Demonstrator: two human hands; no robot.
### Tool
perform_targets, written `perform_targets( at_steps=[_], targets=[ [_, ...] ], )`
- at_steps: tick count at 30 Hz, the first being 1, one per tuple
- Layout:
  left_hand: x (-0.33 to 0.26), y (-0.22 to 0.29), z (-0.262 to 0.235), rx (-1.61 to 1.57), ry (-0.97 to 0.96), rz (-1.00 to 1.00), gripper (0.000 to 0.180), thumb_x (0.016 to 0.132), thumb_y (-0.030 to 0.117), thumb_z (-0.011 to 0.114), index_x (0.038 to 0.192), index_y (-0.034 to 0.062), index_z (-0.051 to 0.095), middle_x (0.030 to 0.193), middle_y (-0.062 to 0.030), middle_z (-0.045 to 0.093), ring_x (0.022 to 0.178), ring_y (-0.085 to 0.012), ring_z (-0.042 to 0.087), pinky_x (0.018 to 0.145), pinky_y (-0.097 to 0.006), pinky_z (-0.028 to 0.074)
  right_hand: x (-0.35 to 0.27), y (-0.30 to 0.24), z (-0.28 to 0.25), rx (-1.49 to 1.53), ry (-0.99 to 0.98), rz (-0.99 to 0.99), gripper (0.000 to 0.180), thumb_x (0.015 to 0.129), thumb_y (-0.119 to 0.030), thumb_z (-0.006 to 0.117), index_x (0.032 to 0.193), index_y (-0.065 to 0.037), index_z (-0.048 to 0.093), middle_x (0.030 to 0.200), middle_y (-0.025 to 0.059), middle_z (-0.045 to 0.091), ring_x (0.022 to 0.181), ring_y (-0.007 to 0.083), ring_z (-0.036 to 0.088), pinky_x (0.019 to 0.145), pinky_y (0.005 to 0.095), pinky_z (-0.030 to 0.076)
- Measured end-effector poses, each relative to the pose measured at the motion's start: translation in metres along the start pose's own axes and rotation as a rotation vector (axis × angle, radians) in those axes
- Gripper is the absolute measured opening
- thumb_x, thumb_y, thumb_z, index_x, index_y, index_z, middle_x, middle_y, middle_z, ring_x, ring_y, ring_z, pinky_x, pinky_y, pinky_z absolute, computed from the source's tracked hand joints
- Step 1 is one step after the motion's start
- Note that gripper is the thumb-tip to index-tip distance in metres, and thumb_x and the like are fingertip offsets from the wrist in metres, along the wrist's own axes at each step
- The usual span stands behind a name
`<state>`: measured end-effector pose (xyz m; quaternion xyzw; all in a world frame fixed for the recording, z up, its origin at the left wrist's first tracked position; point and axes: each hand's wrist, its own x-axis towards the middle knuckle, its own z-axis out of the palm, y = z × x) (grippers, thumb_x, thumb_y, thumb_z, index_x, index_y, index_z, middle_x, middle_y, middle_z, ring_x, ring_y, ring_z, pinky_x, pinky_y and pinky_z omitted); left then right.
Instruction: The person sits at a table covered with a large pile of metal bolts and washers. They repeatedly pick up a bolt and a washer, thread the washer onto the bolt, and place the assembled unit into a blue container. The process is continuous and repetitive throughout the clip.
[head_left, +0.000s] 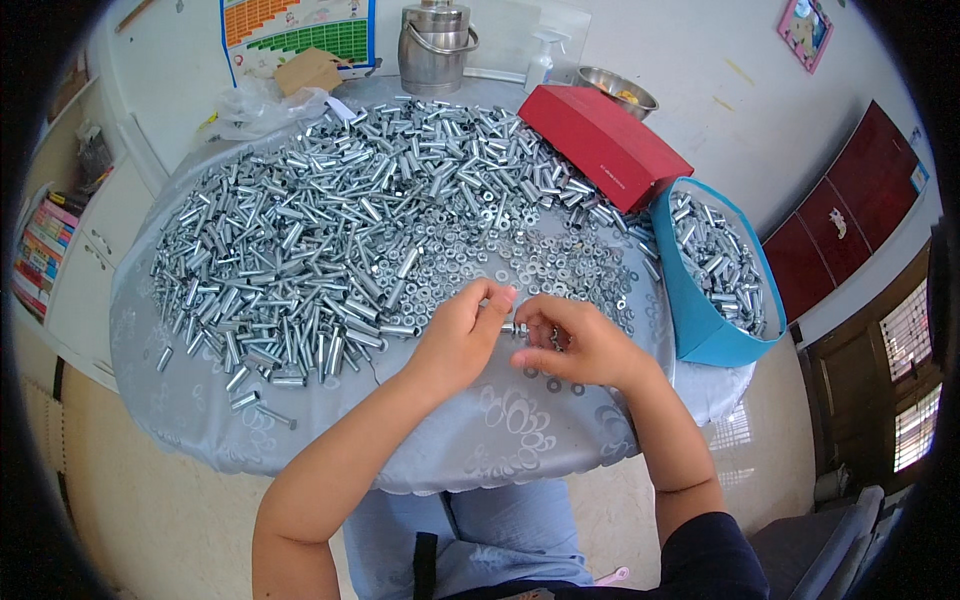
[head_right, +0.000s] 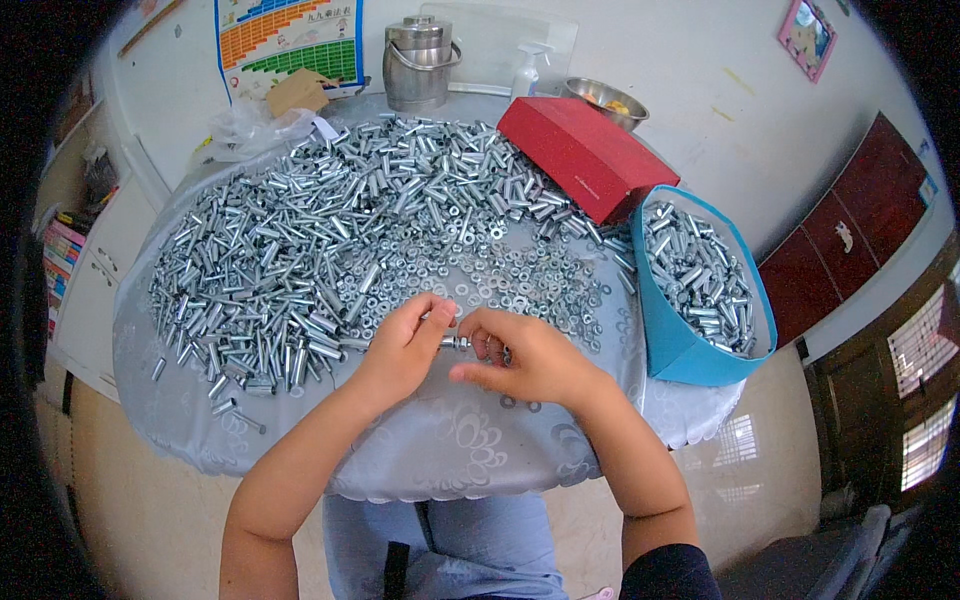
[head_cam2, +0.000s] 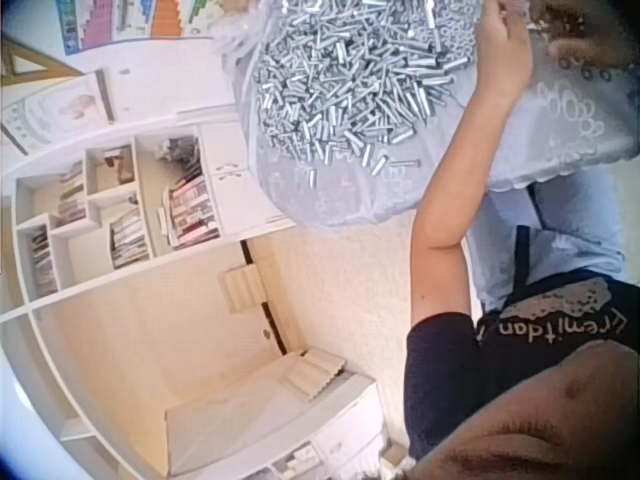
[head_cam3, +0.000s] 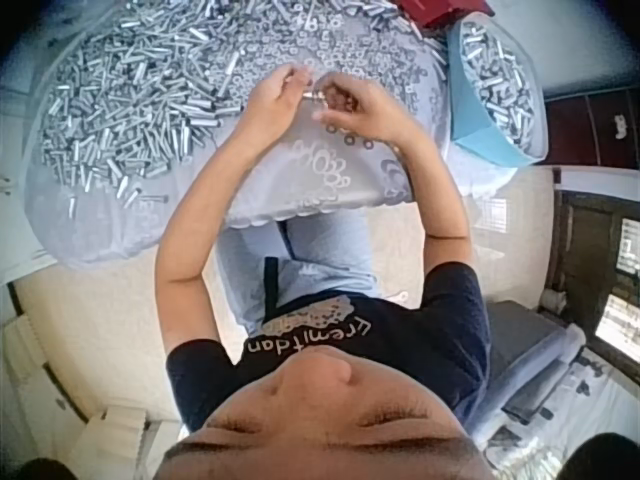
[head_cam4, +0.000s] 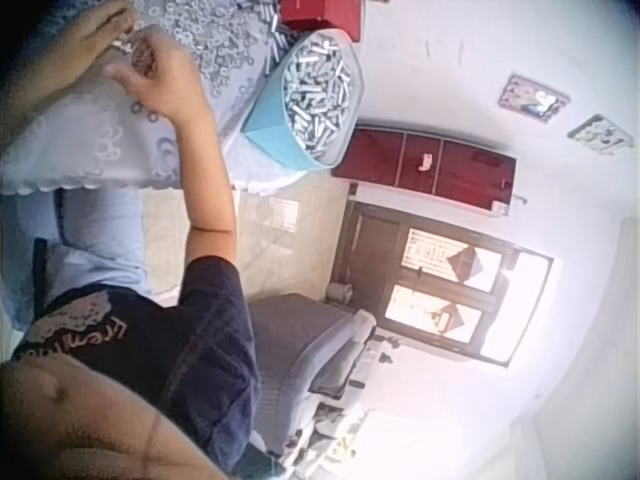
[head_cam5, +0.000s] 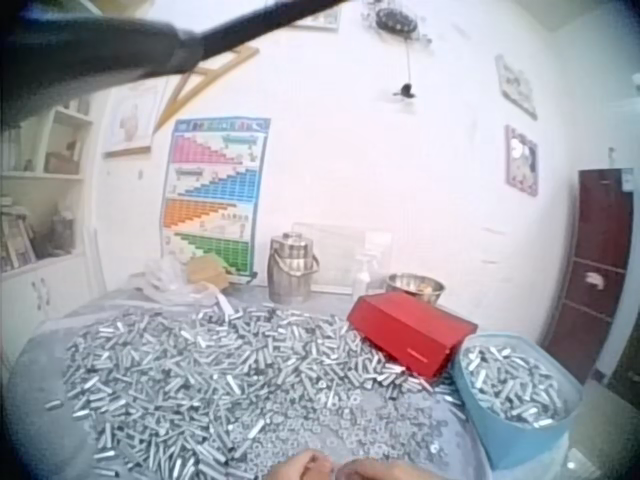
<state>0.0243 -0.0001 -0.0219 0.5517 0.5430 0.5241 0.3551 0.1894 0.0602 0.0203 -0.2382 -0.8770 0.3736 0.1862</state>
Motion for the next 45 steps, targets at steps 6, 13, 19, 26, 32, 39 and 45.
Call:
perform_targets(
  at_steps=[6,13,19,26,32,39,45],
  targets=[
    [0.001,0.0,0.001,0.01,-0.008,0.013,0.028,0.093,0.027,0.046,0.09,0.0002,0.055,0.074,-0.0021,0.056,0.061,-0.0064,0.046,0.055,-0.022,0.038,0.001,0.014,-0.003,0.042,-0.117,-0.032,0.021,0.087,-0.022,0.055,0.081,-0.001,0.057,0.064,0.0113,0.054,0.058,0.0195,0.054,0.056,0.031,0.043],
    [0.002,0.002,-0.001,0.008,-0.031,-0.029,0.027,0.093,0.026,0.046,0.089,0.0007,0.054,0.075,-0.0018,0.056,0.063,-0.0063,0.046,0.057,-0.022,0.039,0.001,0.01,-0.002,0.112,-0.145,0.066,0.024,0.089,-0.024,0.053,0.08,-0.001,0.054,0.062,0.0074,0.053,0.056,0.014,0.05,0.054,0.029,0.041],
    [0.0,-0.001,0.0,0.02,-0.036,0.013,0.025,0.093,0.024,0.046,0.089,0.0008,0.054,0.074,-0.0017,0.055,0.065,-0.0071,0.047,0.059,-0.022,0.039,0.001,0.005,0.0,0.091,-0.09,0.016,0.03,0.089,-0.027,0.053,0.074,-0.001,0.056,0.059,0.0053,0.053,0.053,0.0105,0.046,0.05,0.0283,0.039],
    [-0.001,0.001,0.002,-0.029,-0.048,0.019,0.023,0.093,0.023,0.046,0.09,0.0014,0.053,0.071,0.0003,0.051,0.065,-0.0061,0.044,0.058,-0.022,0.037,0.0,0.003,0.0,0.163,-0.139,0.054,0.03,0.09,-0.027,0.052,0.076,-0.001,0.058,0.059,0.0035,0.053,0.052,0.0077,0.048,0.048,0.0253,0.038],
    [-0.002,0.01,0.002,-0.016,-0.128,-0.027,0.023,0.093,0.025,0.047,0.09,0.0028,0.053,0.07,0.001,0.05,0.063,-0.0053,0.042,0.056,-0.021,0.036,-0.004,0.01,0.002,0.346,-0.189,0.183,0.029,0.09,-0.028,0.052,0.082,0.0,0.057,0.057,0.0019,0.05,0.052,0.0072,0.047,0.047,0.0245,0.038],
    [0.001,0.004,-0.001,-0.025,-0.087,-0.018,0.024,0.092,0.026,0.047,0.09,0.0033,0.053,0.067,0.0023,0.047,0.06,-0.0046,0.041,0.054,-0.021,0.035,-0.003,0.014,0.002,0.3,-0.259,0.189,0.025,0.089,-0.026,0.054,0.092,-0.001,0.057,0.058,0.0014,0.05,0.053,0.007,0.047,0.048,0.024,0.039],
    [0.0,-0.002,0.004,-0.036,-0.032,0.075,0.024,0.092,0.027,0.047,0.091,0.0031,0.052,0.064,0.0021,0.046,0.059,-0.0052,0.04,0.052,-0.022,0.034,0.0,0.007,0.004,0.16,-0.106,-0.037,0.025,0.088,-0.025,0.056,0.093,-0.001,0.057,0.058,0.0022,0.05,0.052,0.0069,0.046,0.048,0.0239,0.039]
  ],
)
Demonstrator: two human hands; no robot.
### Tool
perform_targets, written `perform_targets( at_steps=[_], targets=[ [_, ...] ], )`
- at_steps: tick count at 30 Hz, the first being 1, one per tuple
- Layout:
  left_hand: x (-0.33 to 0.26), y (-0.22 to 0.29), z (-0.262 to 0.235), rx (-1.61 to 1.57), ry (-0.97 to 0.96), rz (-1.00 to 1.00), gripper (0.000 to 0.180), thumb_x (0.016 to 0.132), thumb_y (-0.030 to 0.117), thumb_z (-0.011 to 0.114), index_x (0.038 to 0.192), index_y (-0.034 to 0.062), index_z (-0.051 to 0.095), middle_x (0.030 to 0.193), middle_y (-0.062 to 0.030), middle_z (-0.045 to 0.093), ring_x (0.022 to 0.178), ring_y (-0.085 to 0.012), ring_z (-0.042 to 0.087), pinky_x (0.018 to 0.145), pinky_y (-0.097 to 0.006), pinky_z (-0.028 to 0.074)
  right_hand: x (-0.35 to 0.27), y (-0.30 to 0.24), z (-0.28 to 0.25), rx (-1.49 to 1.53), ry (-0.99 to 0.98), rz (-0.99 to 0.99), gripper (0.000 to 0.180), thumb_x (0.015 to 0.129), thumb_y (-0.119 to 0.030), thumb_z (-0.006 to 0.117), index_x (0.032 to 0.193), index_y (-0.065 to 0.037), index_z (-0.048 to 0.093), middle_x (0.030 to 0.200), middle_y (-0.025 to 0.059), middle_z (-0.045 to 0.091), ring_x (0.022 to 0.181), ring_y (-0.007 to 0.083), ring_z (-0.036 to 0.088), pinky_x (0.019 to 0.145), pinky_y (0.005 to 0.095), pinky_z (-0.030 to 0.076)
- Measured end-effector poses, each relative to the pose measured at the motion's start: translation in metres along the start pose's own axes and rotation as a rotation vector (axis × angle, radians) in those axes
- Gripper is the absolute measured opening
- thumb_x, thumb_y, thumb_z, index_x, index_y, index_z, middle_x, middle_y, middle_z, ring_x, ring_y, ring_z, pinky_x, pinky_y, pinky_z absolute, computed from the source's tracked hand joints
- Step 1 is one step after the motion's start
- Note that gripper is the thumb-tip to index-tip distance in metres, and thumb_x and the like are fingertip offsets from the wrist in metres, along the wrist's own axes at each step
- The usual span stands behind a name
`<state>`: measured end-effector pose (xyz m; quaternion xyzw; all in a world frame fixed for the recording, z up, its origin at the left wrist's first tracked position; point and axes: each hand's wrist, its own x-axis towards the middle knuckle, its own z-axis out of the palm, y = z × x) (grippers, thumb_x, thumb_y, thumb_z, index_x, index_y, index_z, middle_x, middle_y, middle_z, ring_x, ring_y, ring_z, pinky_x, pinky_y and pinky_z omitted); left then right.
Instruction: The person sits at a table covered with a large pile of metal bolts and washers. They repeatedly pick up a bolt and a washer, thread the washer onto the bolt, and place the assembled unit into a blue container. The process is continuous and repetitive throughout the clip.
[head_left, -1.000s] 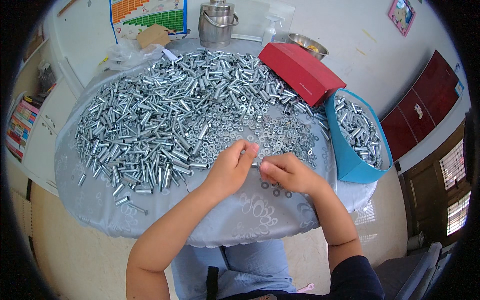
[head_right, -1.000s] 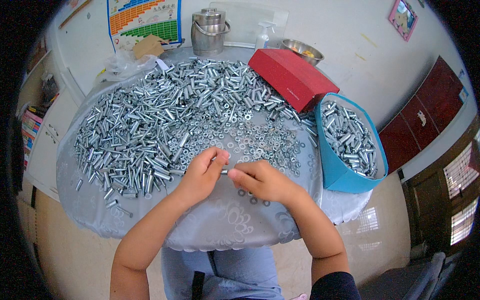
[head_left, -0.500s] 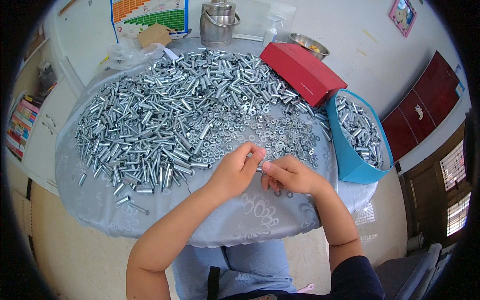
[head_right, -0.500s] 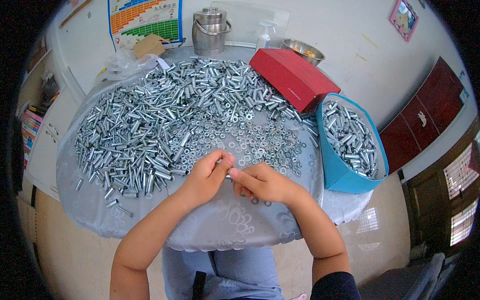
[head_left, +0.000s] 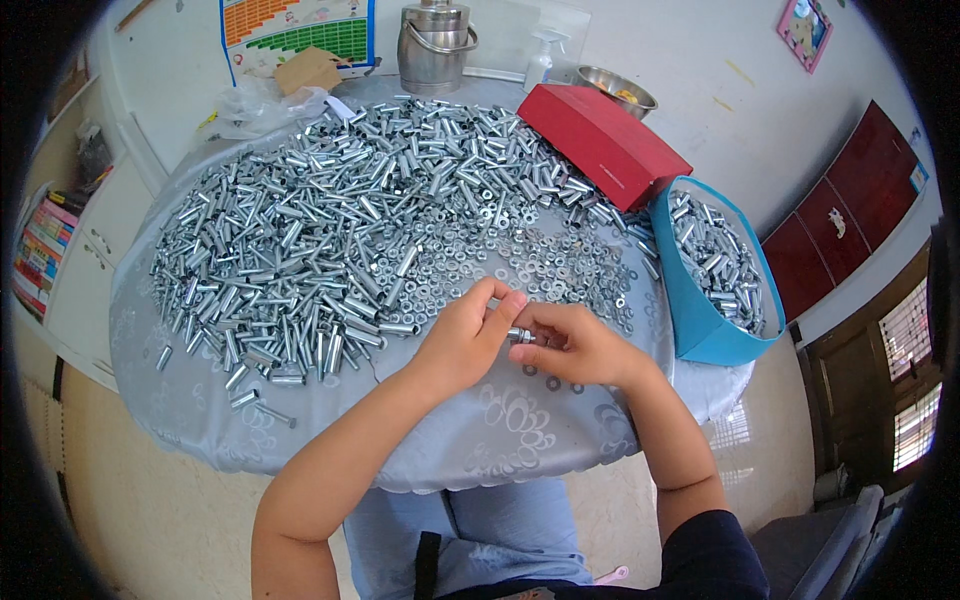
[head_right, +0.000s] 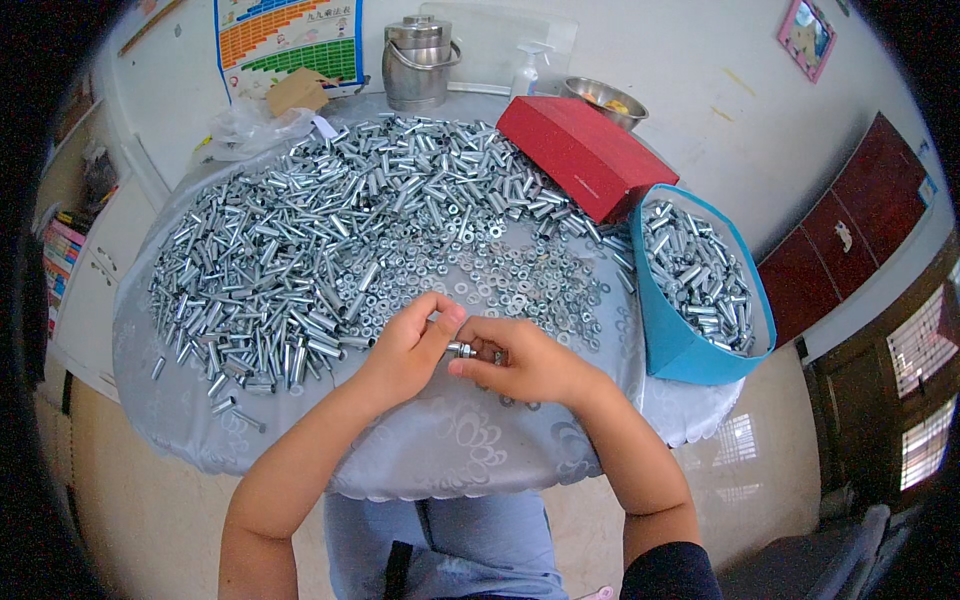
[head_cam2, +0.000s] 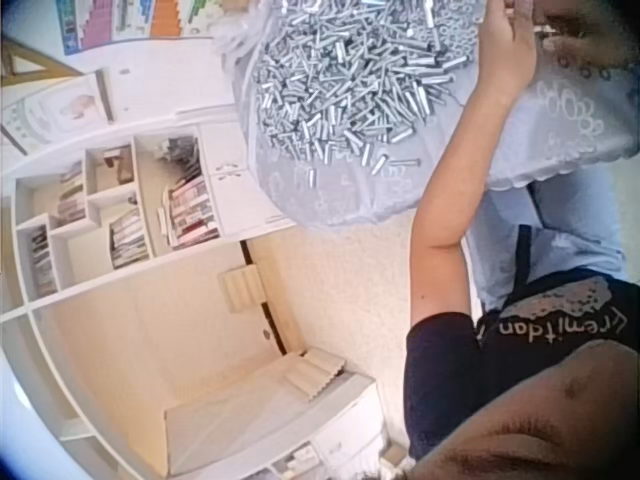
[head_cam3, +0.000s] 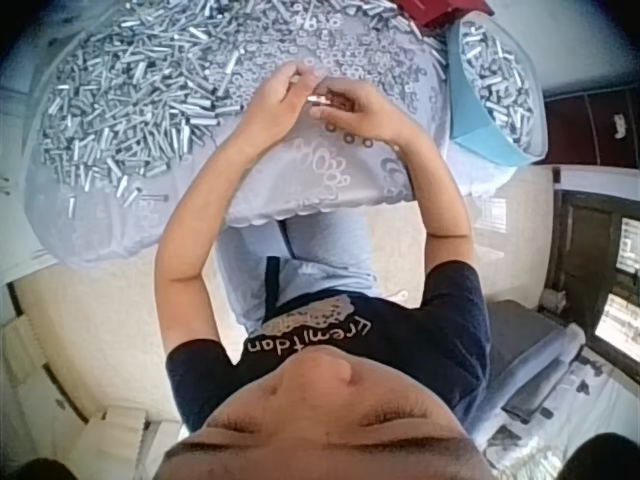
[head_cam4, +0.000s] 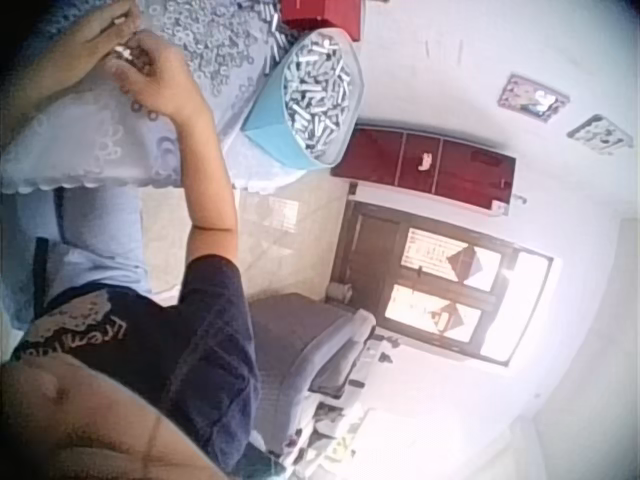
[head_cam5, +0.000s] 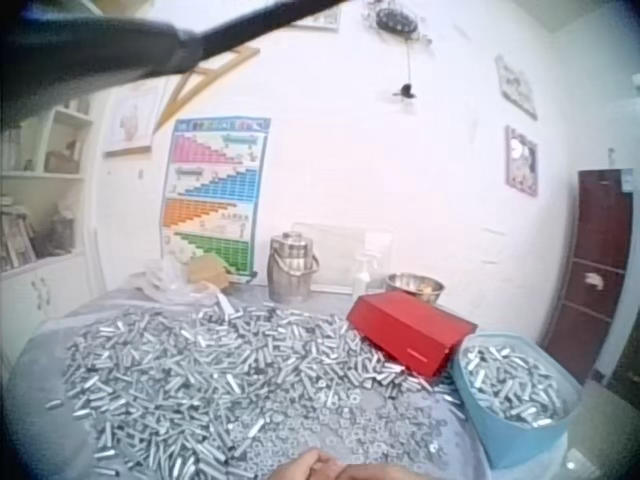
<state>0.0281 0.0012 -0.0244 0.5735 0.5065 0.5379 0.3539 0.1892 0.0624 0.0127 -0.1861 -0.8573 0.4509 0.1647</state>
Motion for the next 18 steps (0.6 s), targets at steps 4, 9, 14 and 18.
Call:
perform_targets(
  at_steps=[4,9,14,18],
  targets=[
    [-0.002,0.01,-0.003,0.063,-0.022,-0.042,0.025,0.092,0.028,0.047,0.091,0.0034,0.052,0.063,0.0011,0.046,0.058,-0.0058,0.04,0.053,-0.023,0.034,-0.002,-0.005,-0.002,0.018,-0.048,0.112,0.027,0.088,-0.027,0.056,0.093,-0.001,0.057,0.058,0.0028,0.051,0.053,0.0067,0.047,0.048,0.0247,0.039],
    [-0.002,0.009,-0.003,0.078,-0.039,-0.075,0.027,0.093,0.032,0.046,0.095,0.0054,0.05,0.063,0.0011,0.045,0.058,-0.0061,0.04,0.052,-0.022,0.034,-0.003,-0.002,-0.003,0.092,-0.034,0.153,0.028,0.089,-0.029,0.053,0.089,0.0,0.056,0.057,0.0028,0.05,0.051,0.0076,0.046,0.046,0.025,0.037],
    [0.0,0.002,-0.007,-0.051,0.094,-0.095,0.034,0.094,0.037,0.041,0.101,0.0029,0.043,0.058,-0.0002,0.044,0.053,-0.008,0.039,0.049,-0.026,0.033,-0.004,0.013,-0.024,0.457,0.204,0.192,0.034,0.092,-0.034,0.045,0.086,-0.002,0.055,0.057,0.0019,0.048,0.049,0.0096,0.044,0.043,0.0235,0.033],
    [0.001,0.005,-0.011,-0.127,0.078,-0.123,0.036,0.094,0.037,0.041,0.101,0.0024,0.042,0.061,0.0015,0.044,0.055,-0.0064,0.037,0.05,-0.024,0.032,-0.015,0.035,-0.067,1.097,0.426,-0.17,0.039,0.093,-0.039,0.04,0.098,-0.003,0.053,0.073,0.0021,0.055,0.058,0.0099,0.047,0.046,0.0213,0.034]
  ],
)
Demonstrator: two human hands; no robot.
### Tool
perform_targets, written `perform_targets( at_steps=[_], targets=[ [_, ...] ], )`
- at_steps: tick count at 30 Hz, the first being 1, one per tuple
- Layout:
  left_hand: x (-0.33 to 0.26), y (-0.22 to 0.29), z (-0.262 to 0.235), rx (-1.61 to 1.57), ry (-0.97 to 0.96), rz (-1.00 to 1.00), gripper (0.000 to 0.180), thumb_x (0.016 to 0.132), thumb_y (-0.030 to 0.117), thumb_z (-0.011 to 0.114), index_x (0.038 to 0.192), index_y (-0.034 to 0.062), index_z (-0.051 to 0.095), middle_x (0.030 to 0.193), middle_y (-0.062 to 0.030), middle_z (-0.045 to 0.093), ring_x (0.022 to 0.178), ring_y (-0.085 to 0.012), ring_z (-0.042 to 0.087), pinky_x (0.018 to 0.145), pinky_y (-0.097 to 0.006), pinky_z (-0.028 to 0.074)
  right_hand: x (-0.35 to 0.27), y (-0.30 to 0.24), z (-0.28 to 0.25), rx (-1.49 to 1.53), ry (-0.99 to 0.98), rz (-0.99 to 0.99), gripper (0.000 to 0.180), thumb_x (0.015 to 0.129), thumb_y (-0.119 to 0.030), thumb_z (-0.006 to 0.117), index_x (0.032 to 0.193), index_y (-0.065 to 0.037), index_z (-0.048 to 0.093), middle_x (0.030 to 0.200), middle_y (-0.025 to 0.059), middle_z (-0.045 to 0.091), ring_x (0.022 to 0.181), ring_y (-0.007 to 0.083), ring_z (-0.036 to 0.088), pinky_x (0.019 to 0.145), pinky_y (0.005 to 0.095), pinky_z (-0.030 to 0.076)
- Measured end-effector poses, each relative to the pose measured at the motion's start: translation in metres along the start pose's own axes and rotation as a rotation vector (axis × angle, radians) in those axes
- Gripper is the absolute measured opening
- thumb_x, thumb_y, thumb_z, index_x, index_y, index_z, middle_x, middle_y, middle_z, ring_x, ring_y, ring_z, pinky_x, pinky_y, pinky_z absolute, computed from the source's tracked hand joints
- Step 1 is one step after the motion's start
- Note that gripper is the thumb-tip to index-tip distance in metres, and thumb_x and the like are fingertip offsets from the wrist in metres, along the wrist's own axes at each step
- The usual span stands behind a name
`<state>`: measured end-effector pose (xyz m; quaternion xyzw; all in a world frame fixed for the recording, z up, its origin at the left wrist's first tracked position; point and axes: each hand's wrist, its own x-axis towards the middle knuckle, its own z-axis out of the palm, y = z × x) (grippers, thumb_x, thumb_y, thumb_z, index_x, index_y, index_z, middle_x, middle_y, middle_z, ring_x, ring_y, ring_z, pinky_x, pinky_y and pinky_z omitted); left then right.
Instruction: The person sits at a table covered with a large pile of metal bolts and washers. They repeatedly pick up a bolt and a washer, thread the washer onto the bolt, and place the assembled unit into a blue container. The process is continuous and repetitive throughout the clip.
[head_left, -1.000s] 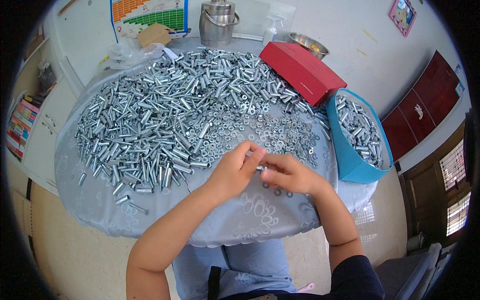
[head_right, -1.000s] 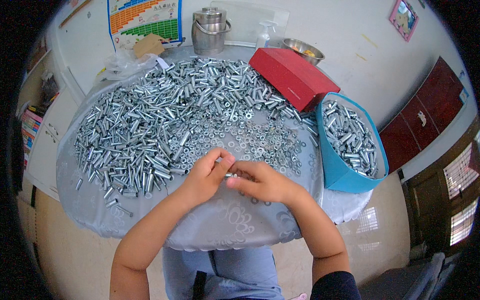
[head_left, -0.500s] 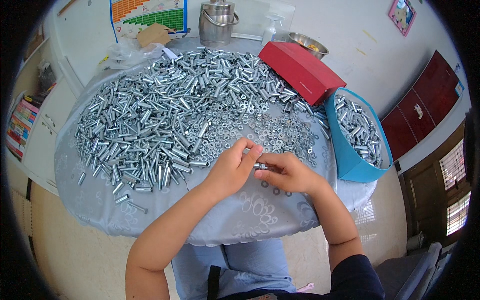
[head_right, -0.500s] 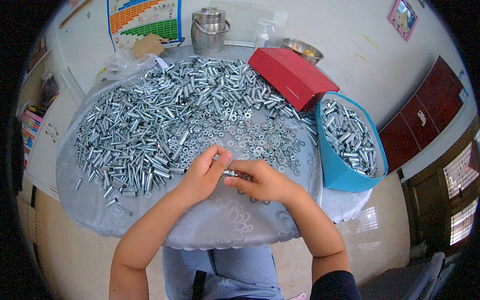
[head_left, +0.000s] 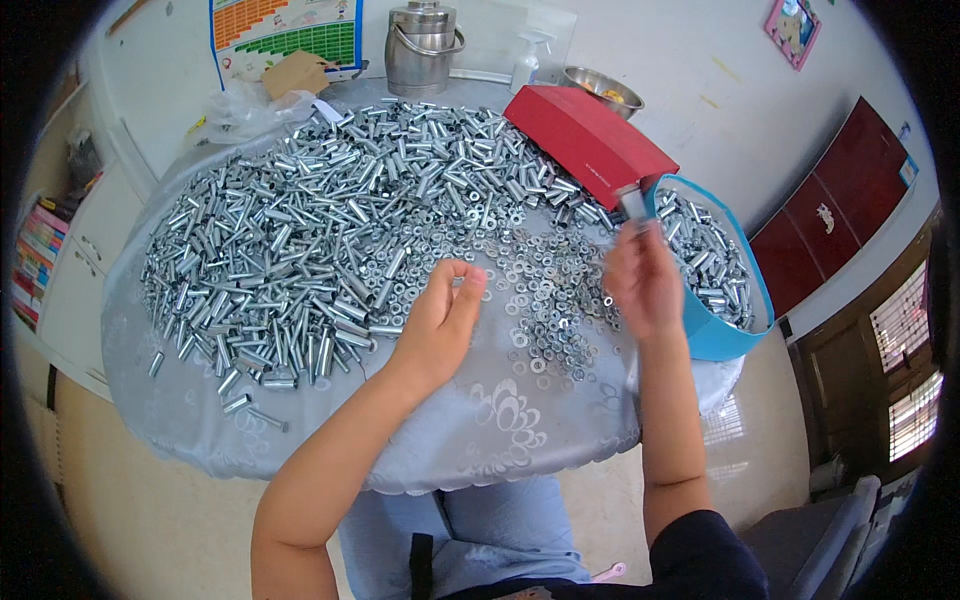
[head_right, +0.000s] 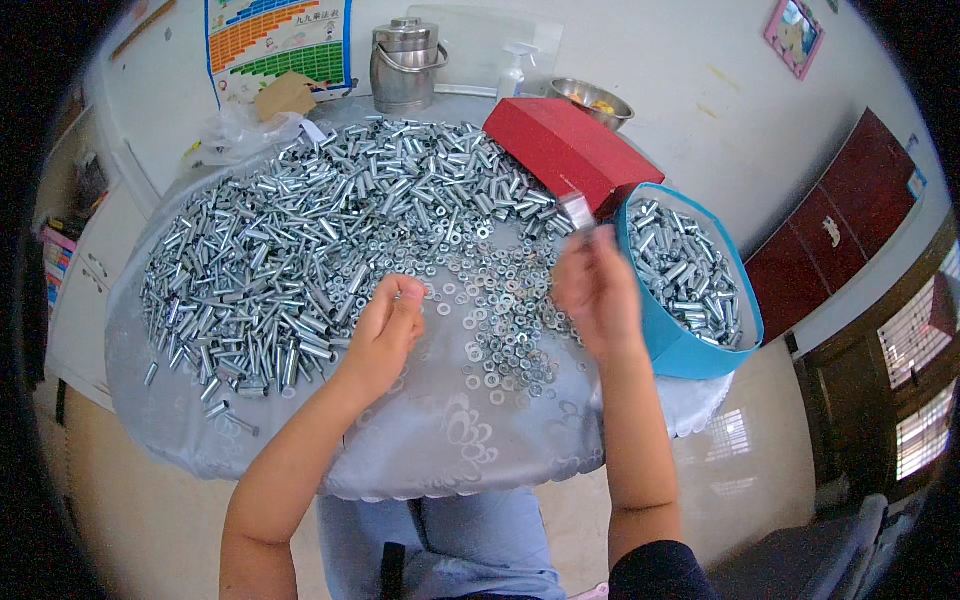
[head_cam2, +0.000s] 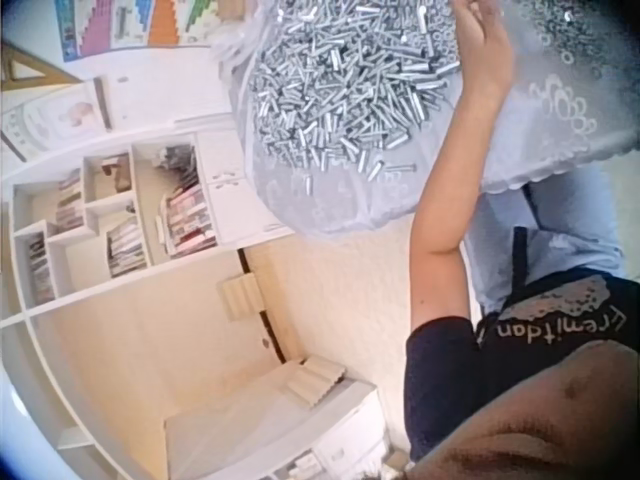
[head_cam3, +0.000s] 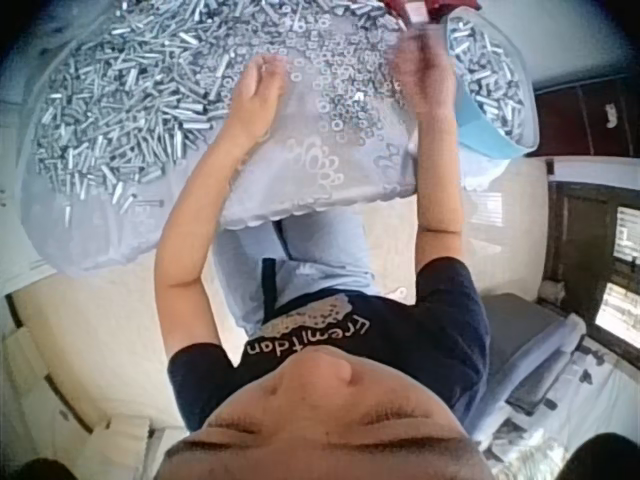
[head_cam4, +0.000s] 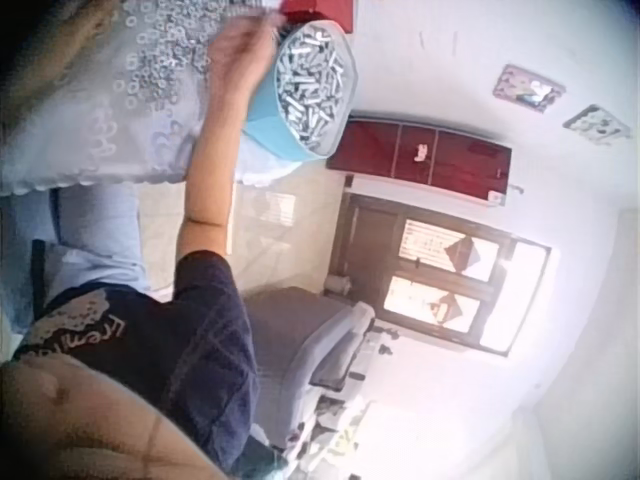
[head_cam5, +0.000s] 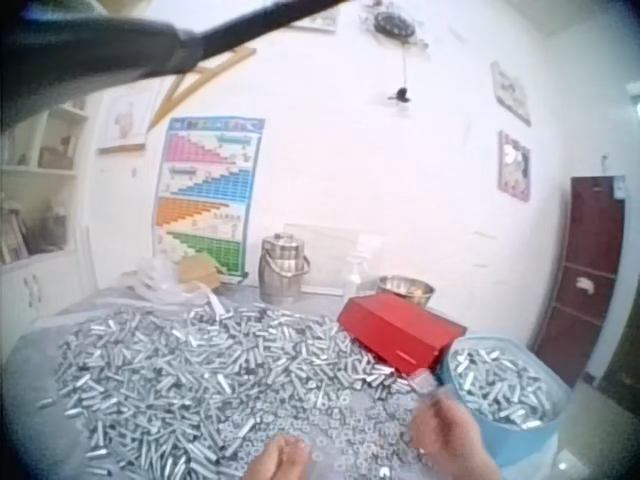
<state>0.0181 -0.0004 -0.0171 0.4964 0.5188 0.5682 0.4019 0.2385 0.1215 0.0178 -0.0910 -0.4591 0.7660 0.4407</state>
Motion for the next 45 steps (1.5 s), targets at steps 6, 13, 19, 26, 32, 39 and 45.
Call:
perform_targets(
  at_steps=[6,13,19,26,32,39,45],
  targets=[
    [-0.001,0.001,0.001,0.01,-0.005,-0.004,0.038,0.093,0.04,0.041,0.1,0.0025,0.043,0.063,0.0005,0.044,0.057,-0.0066,0.038,0.053,-0.023,0.034,0.007,-0.025,-0.01,0.147,0.211,-0.181,0.041,0.092,-0.036,0.043,0.113,-0.002,0.051,0.092,0.0042,0.059,0.071,0.0103,0.051,0.054,0.0212,0.039],
    [0.0,0.001,0.0,-0.007,0.064,0.037,0.031,0.094,0.036,0.039,0.098,0.0063,0.047,0.062,0.0026,0.04,0.053,-0.0037,0.032,0.046,-0.019,0.027,0.012,0.003,-0.026,-1.024,0.515,-0.193,0.032,0.087,-0.021,0.054,0.109,0.002,0.051,0.1,0.0137,0.058,0.088,0.0214,0.055,0.075,0.0293,0.043],
    [0.001,0.006,-0.007,-0.08,0.125,0.052,0.032,0.094,0.037,0.041,0.097,0.0059,0.048,0.062,0.0017,0.042,0.055,-0.0042,0.034,0.049,-0.02,0.029,0.005,0.017,-0.05,-1.747,0.372,-0.173,0.034,0.085,-0.015,0.052,0.111,0.007,0.047,0.114,0.028,0.047,0.107,0.0422,0.046,0.094,0.0406,0.036],
    [0.007,0.015,-0.021,-0.226,0.228,0.085,0.026,0.094,0.03,0.041,0.093,0.0062,0.05,0.059,0.0034,0.039,0.046,-0.0025,0.03,0.039,-0.018,0.022,0.002,0.018,-0.055,-1.949,0.47,0.135,0.029,0.083,-0.007,0.044,0.107,0.009,0.048,0.12,0.0342,0.04,0.114,0.0466,0.038,0.098,0.0451,0.032],
    [0.016,0.014,-0.035,-0.127,0.333,0.113,0.021,0.093,0.024,0.045,0.087,0.0055,0.053,0.061,0.0041,0.042,0.046,-0.0015,0.033,0.04,-0.017,0.025,0.0,0.024,-0.055,-2.146,0.439,0.266,0.026,0.08,-0.004,0.046,0.102,0.008,0.049,0.114,0.0292,0.047,0.109,0.0433,0.043,0.093,0.0455,0.035],
    [0.016,0.012,-0.056,0.299,0.322,0.092,0.02,0.09,0.02,0.047,0.087,0.003,0.056,0.071,-0.0012,0.05,0.061,-0.0093,0.044,0.057,-0.024,0.038,-0.002,0.019,-0.028,-2.206,0.444,0.332,0.022,0.075,0.001,0.048,0.096,0.007,0.049,0.1,0.025,0.055,0.098,0.0408,0.051,0.084,0.0451,0.042],
    [0.008,0.022,-0.084,0.955,0.384,0.254,0.011,0.083,0.007,0.052,0.089,0.0002,0.058,0.087,-0.0129,0.06,0.075,-0.0277,0.057,0.067,-0.034,0.045,-0.005,0.015,-0.037,-2.144,0.45,0.238,0.023,0.077,-0.001,0.049,0.101,0.002,0.049,0.099,0.023,0.056,0.092,0.0393,0.055,0.077,0.0442,0.045]
  ],
)
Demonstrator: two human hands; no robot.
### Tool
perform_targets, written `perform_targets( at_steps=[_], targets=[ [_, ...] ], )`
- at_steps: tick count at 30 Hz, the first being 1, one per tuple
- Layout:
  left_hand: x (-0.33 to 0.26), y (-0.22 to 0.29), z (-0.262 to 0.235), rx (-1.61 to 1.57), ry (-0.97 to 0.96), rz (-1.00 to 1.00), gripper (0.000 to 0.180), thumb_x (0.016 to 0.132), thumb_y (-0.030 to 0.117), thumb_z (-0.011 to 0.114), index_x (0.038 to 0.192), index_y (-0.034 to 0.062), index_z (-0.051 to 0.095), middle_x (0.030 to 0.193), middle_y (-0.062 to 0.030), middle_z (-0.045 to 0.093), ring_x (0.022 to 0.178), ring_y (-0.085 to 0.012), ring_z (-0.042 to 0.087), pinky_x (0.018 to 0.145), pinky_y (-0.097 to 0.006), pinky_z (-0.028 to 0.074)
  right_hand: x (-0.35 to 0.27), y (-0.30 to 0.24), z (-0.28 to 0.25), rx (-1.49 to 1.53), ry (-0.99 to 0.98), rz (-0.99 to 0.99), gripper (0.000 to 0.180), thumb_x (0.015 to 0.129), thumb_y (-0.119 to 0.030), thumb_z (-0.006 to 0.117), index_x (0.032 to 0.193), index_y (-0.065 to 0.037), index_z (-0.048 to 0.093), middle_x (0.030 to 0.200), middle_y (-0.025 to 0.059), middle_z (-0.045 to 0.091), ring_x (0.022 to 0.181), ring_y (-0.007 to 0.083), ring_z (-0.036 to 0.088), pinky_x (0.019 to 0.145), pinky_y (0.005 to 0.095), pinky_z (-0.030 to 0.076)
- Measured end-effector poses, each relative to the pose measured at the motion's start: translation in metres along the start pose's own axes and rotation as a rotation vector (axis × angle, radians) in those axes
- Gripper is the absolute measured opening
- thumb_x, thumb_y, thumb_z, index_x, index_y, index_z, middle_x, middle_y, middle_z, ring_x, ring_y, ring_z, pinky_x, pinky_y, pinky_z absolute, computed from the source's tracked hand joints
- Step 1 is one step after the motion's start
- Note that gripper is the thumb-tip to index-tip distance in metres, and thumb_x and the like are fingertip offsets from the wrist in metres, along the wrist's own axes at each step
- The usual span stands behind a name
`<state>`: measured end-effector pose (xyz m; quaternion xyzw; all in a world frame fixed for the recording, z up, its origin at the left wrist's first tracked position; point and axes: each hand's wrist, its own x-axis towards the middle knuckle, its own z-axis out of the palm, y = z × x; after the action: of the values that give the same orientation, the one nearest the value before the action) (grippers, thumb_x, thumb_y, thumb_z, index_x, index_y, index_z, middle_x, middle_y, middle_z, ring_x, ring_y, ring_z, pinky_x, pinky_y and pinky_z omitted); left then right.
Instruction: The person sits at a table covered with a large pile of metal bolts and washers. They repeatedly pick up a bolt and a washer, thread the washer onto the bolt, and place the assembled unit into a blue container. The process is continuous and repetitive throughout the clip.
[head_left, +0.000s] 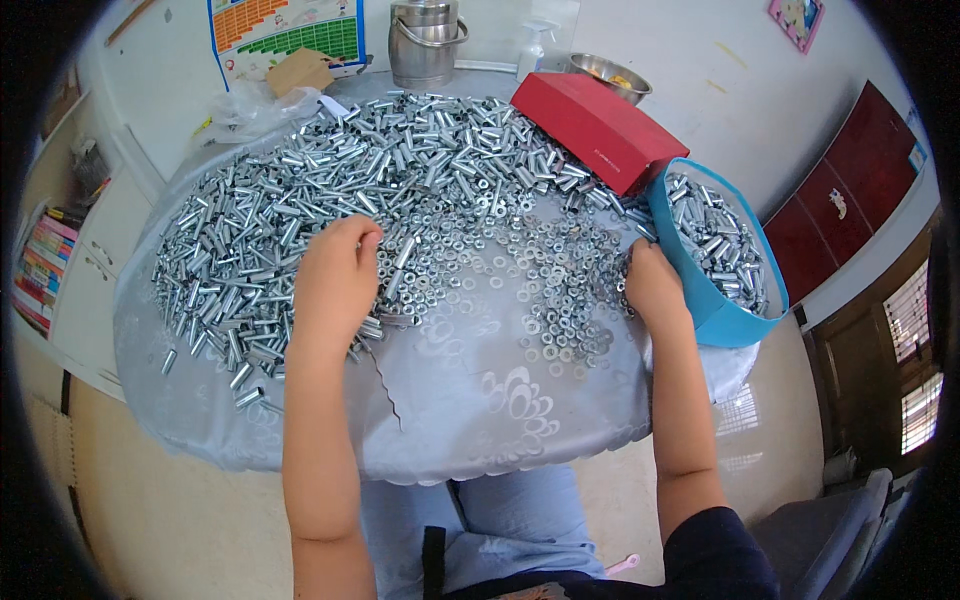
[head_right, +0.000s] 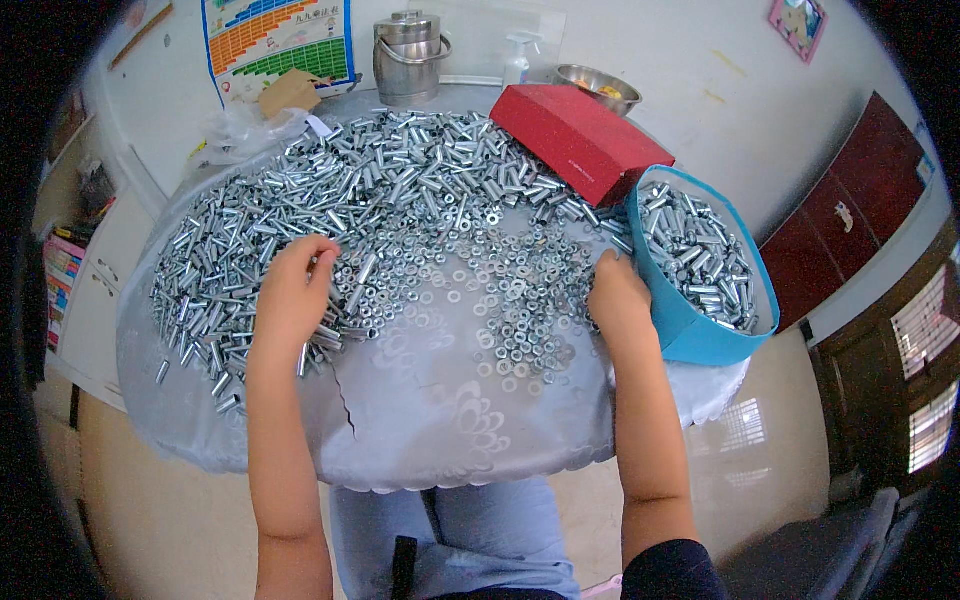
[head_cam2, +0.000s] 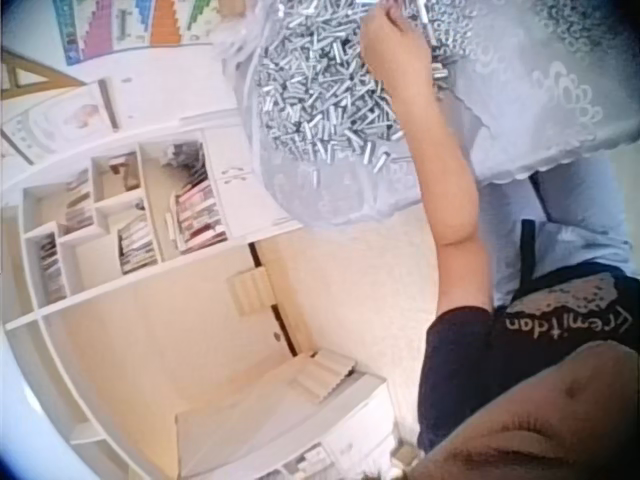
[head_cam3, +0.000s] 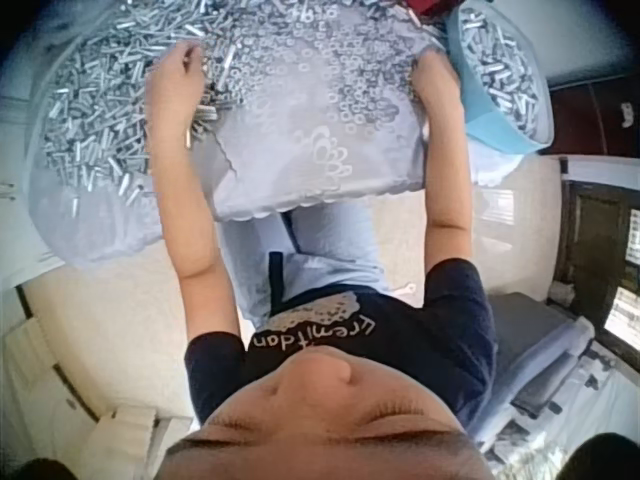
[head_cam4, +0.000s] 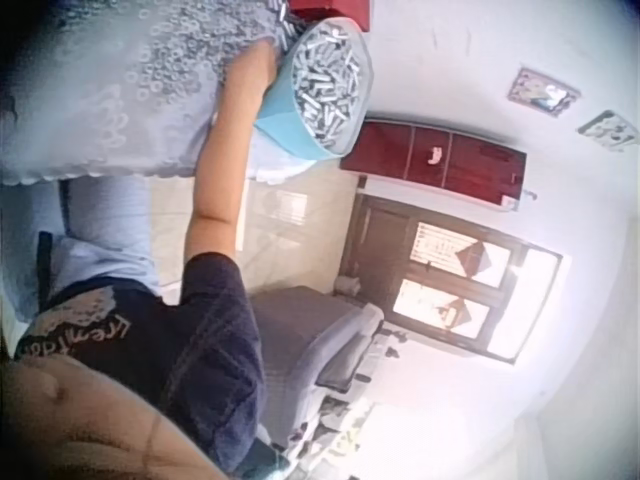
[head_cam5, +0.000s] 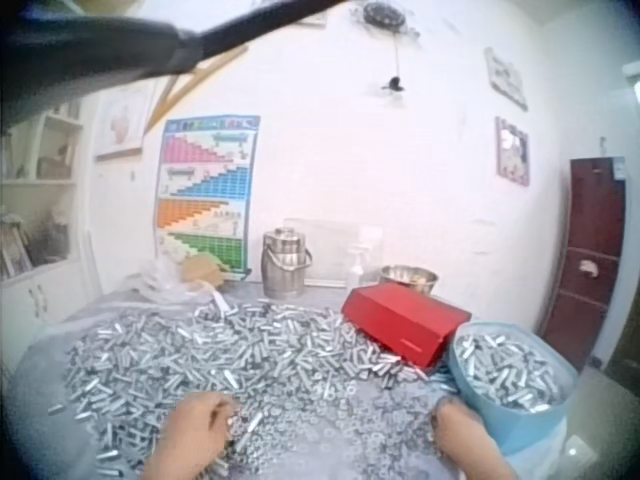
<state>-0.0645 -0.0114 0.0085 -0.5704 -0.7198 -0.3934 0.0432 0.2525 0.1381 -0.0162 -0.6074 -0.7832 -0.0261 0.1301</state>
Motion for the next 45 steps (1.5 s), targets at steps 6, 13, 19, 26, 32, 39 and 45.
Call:
perform_targets(
  at_steps=[6,13,19,26,32,39,45],
  targets=[
    [-0.008,-0.004,-0.012,0.215,-0.225,0.011,0.016,0.075,0.001,0.056,0.09,0.0041,0.059,0.095,-0.0124,0.06,0.092,-0.0308,0.055,0.08,-0.038,0.043,-0.003,-0.02,-0.01,0.331,0.228,-0.109,0.021,0.081,-0.007,0.053,0.101,-0.001,0.049,0.098,0.019,0.056,0.088,0.0357,0.057,0.072,0.0412,0.047],
    [-0.013,-0.005,-0.013,0.18,-0.346,-0.017,0.019,0.075,-0.001,0.051,0.092,0.0049,0.058,0.094,-0.0119,0.059,0.094,-0.0324,0.052,0.083,-0.039,0.041,-0.009,-0.041,-0.015,0.683,0.1,-0.256,0.026,0.079,-0.006,0.059,0.103,0.0,0.053,0.089,0.0141,0.056,0.068,0.0234,0.055,0.062,0.0315,0.045],
    [-0.012,-0.018,-0.003,0.327,-0.189,0.047,0.019,0.076,0.0,0.048,0.091,0.0044,0.058,0.091,-0.0136,0.059,0.09,-0.0325,0.053,0.08,-0.042,0.041,-0.008,-0.042,-0.01,0.756,0.046,-0.28,0.026,0.077,-0.007,0.061,0.101,-0.001,0.055,0.084,0.0108,0.058,0.058,0.0156,0.05,0.056,0.0288,0.043],
    [-0.004,-0.036,0.004,0.399,-0.103,-0.09,0.018,0.079,0.006,0.049,0.096,0.0058,0.057,0.093,-0.0145,0.059,0.09,-0.0334,0.053,0.079,-0.043,0.042,-0.01,-0.044,-0.01,0.784,-0.017,-0.264,0.026,0.077,-0.008,0.062,0.102,-0.001,0.056,0.082,0.0085,0.057,0.057,0.0131,0.049,0.056,0.0274,0.042],
    [0.003,-0.036,0.011,0.411,-0.08,-0.11,0.02,0.085,0.02,0.048,0.095,0.0071,0.059,0.088,-0.0128,0.061,0.085,-0.0326,0.056,0.075,-0.044,0.043,-0.012,-0.045,-0.008,0.794,-0.054,-0.294,0.025,0.078,-0.008,0.061,0.101,-0.001,0.057,0.08,0.0068,0.057,0.057,0.0118,0.049,0.055,0.0268,0.042],
    [0.0,-0.032,0.029,0.441,0.001,0.043,0.021,0.084,0.025,0.053,0.086,0.0077,0.063,0.087,-0.0113,0.061,0.085,-0.0317,0.056,0.075,-0.043,0.042,-0.013,-0.047,-0.007,0.804,-0.051,-0.312,0.025,0.078,-0.008,0.062,0.101,-0.001,0.057,0.08,0.0069,0.058,0.057,0.0112,0.048,0.054,0.0263,0.041],
    [0.01,-0.042,0.032,0.398,-0.007,-0.082,0.014,0.077,0.012,0.061,0.089,0.0056,0.058,0.084,-0.0124,0.062,0.08,-0.0323,0.057,0.072,-0.042,0.044,-0.013,-0.049,-0.006,0.814,-0.076,-0.331,0.025,0.077,-0.008,0.062,0.1,-0.001,0.057,0.08,0.0077,0.058,0.056,0.0104,0.047,0.053,0.0256,0.041]
  ],
)
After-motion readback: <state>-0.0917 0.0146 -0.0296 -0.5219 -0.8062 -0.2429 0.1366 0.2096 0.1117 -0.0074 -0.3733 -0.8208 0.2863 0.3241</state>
